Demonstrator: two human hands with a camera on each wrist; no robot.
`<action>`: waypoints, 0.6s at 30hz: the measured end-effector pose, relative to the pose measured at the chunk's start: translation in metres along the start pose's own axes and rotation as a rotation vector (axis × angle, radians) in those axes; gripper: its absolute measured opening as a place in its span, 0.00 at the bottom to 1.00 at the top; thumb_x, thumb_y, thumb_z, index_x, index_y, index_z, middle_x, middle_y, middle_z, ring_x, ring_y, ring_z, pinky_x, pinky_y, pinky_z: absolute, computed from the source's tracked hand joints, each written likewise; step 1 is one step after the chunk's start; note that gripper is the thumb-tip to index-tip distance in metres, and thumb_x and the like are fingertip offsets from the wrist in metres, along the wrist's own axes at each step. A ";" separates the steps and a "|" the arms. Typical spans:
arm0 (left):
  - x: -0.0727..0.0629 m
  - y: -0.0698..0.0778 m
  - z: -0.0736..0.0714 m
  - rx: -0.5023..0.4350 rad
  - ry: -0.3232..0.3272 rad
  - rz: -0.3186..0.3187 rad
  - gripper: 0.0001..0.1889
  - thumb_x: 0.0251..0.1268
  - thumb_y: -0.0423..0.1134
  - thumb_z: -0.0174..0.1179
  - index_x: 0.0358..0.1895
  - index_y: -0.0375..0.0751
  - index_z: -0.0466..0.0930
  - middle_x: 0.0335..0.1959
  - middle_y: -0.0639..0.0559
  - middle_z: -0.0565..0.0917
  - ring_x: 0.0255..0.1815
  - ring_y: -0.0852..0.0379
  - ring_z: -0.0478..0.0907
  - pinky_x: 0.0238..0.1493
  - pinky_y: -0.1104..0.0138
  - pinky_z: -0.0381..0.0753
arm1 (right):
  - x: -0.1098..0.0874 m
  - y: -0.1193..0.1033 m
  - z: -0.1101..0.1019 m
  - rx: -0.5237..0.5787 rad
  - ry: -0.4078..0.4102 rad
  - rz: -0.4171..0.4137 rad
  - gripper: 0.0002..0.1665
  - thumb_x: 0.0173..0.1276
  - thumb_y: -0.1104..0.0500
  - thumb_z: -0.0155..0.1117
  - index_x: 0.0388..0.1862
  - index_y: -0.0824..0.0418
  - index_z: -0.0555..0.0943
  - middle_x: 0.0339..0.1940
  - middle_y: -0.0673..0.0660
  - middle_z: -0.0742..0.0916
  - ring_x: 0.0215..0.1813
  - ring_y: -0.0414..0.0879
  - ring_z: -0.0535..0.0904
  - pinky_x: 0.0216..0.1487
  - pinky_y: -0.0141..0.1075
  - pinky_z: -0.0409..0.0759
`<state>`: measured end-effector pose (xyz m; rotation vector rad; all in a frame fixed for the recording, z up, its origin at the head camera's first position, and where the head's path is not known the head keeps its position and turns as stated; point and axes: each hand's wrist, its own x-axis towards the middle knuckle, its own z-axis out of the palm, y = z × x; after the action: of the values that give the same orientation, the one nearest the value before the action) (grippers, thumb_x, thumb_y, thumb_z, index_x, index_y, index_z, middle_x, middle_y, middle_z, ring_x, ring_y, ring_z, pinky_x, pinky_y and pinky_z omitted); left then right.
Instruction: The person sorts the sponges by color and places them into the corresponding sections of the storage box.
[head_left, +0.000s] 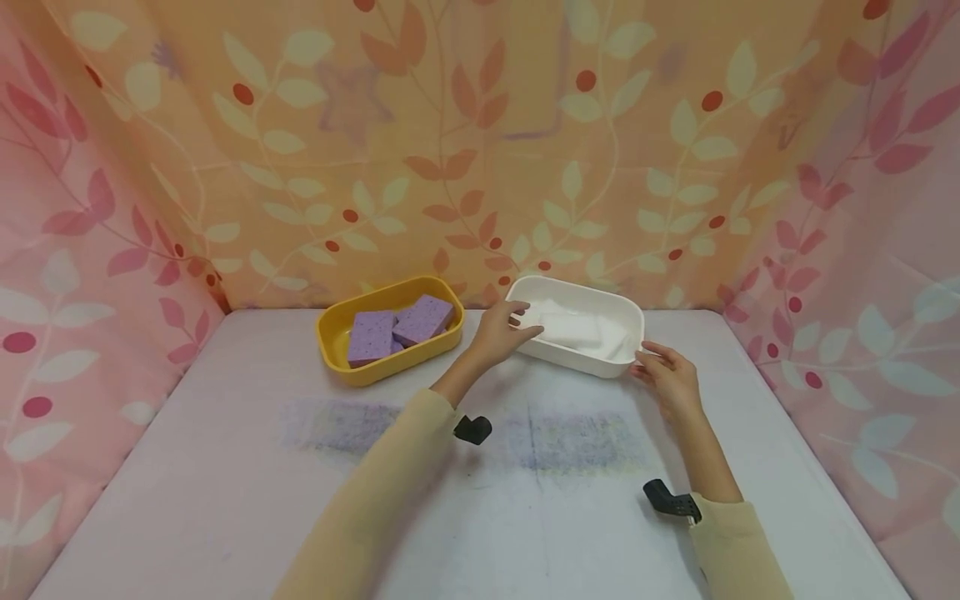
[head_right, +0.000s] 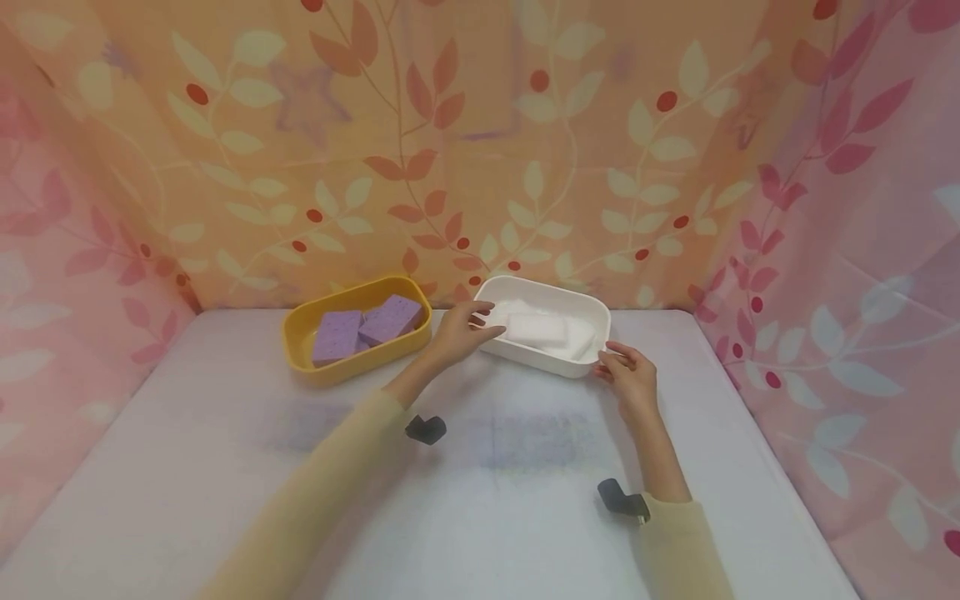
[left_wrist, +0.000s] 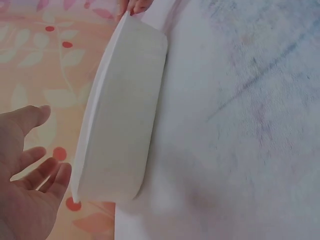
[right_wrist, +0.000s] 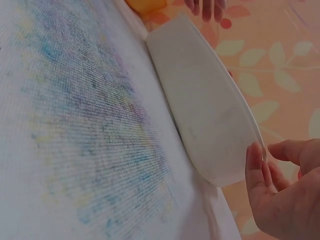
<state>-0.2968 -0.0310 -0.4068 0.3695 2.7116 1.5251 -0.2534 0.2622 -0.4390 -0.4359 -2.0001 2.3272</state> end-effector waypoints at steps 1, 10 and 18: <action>-0.002 -0.001 -0.002 0.002 0.012 0.004 0.28 0.74 0.43 0.68 0.71 0.35 0.76 0.66 0.38 0.81 0.63 0.43 0.81 0.65 0.56 0.84 | 0.000 0.000 0.000 -0.009 0.006 -0.006 0.30 0.79 0.67 0.61 0.75 0.76 0.66 0.27 0.44 0.86 0.29 0.33 0.85 0.41 0.25 0.88; -0.020 -0.012 -0.019 -0.015 0.127 0.044 0.23 0.74 0.38 0.67 0.65 0.30 0.80 0.59 0.36 0.84 0.57 0.40 0.83 0.62 0.54 0.85 | -0.003 -0.001 0.001 -0.158 0.089 -0.140 0.25 0.77 0.69 0.62 0.68 0.81 0.72 0.30 0.45 0.81 0.26 0.31 0.84 0.38 0.25 0.88; -0.034 -0.019 -0.031 0.016 0.206 0.056 0.18 0.74 0.37 0.67 0.61 0.30 0.84 0.55 0.36 0.86 0.54 0.40 0.84 0.59 0.53 0.87 | -0.006 -0.011 0.004 -0.270 0.103 -0.216 0.23 0.78 0.68 0.60 0.67 0.78 0.76 0.33 0.44 0.81 0.27 0.28 0.83 0.38 0.23 0.87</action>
<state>-0.2714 -0.0733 -0.4104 0.3078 2.8917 1.6433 -0.2501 0.2587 -0.4264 -0.3231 -2.1955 1.8817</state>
